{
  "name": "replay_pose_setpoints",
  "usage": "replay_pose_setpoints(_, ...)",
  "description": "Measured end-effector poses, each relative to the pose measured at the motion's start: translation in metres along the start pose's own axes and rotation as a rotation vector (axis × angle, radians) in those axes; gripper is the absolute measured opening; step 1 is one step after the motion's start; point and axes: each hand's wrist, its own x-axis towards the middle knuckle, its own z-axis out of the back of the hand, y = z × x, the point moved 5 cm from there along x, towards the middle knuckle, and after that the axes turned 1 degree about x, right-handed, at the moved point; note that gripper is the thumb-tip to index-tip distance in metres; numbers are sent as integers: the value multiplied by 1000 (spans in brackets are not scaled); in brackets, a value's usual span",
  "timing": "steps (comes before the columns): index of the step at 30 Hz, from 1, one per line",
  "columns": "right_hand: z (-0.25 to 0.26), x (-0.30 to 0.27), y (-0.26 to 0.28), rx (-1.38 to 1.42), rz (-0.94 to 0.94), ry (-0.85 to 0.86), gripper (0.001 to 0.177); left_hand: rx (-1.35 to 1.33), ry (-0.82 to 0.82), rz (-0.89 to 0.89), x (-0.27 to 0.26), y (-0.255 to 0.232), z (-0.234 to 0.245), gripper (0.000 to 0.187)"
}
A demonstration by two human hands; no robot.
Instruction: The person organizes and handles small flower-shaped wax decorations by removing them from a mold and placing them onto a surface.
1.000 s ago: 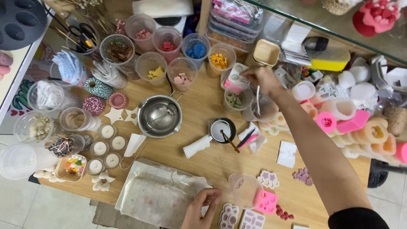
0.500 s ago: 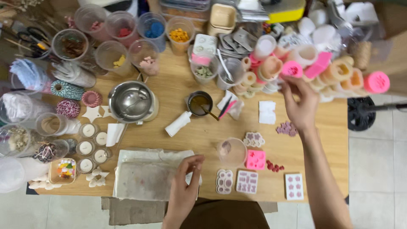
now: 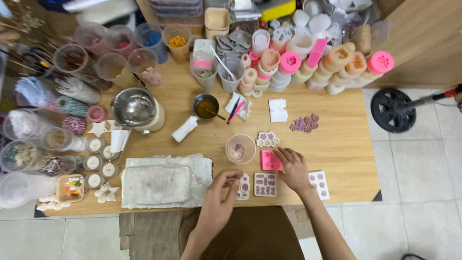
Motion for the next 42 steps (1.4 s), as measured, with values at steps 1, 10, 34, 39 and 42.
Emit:
replay_pose_setpoints(1, -11, 8, 1, -8, 21, 37, 84, 12, -6, -10, -3, 0, -2, 19)
replay_pose_setpoints(10, -12, 35, 2, -24, -39, 191, 94, -8, -54, 12, -9, 26, -2, 20)
replay_pose_setpoints(34, 119, 461, 98, 167, 231, 26, 65, -79, -203, 57, 42, 113, 18, 18)
replay_pose_setpoints(39, 91, 482, 124, 70, 258, 89, 62, -61, -224, 84, 46, 134, 23, 19)
replay_pose_setpoints(42, 79, 488, 123, 113, 310, 94, 52, -79, -215, 95, 48, 128, 24, 20)
